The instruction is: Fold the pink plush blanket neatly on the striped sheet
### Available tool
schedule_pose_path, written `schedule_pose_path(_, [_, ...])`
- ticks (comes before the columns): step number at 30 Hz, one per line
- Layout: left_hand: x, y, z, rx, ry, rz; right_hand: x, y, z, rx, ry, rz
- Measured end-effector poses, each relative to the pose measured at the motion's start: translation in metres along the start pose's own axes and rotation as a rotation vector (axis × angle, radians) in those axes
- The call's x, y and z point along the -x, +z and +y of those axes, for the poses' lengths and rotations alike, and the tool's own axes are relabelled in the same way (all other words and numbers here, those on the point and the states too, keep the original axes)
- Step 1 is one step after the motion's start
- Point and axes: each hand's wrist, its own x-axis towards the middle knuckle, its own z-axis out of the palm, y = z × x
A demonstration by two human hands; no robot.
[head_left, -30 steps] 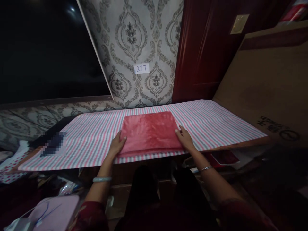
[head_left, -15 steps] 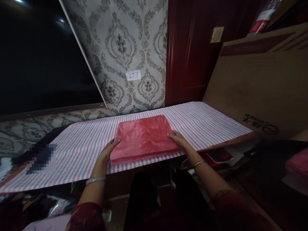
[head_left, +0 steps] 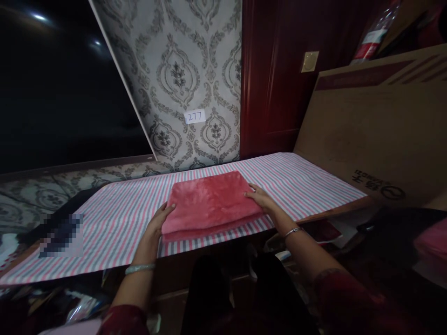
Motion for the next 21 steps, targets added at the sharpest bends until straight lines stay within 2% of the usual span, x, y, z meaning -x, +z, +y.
schedule_pose_path(3, [0.024, 0.011, 0.007, 0.027, 0.029, 0.026, -0.009, -0.021, -0.025, 0.080, -0.074, -0.001])
schedule_pose_path(5, [0.042, 0.019, -0.001, 0.095, 0.043, 0.038, -0.016, -0.040, -0.032, 0.135, -0.126, -0.013])
schedule_pose_path(8, [0.069, 0.029, -0.031, 0.160, -0.019, -0.031, -0.020, -0.063, -0.022, 0.197, -0.096, -0.004])
schedule_pose_path(11, [0.087, 0.036, -0.057, 0.197, -0.044, -0.141, -0.015, -0.072, 0.004, 0.274, -0.029, 0.042])
schedule_pose_path(13, [0.092, 0.039, -0.062, 0.239, -0.051, -0.187, -0.004, -0.074, 0.022, 0.275, -0.081, 0.164])
schedule_pose_path(16, [0.094, 0.044, -0.051, 0.269, -0.123, -0.196, 0.024, -0.073, 0.045, 0.214, -0.252, 0.539])
schedule_pose_path(17, [0.094, 0.047, -0.046, 0.277, -0.140, -0.193, 0.038, -0.071, 0.053, 0.172, -0.290, 0.623])
schedule_pose_path(18, [0.094, 0.049, -0.041, 0.288, -0.150, -0.187, 0.053, -0.066, 0.062, 0.114, -0.295, 0.650])
schedule_pose_path(19, [0.094, 0.053, -0.037, 0.301, -0.157, -0.177, 0.070, -0.060, 0.070, 0.040, -0.253, 0.605])
schedule_pose_path(21, [0.097, 0.059, -0.030, 0.327, -0.157, -0.157, 0.104, -0.040, 0.086, -0.139, -0.011, 0.335])
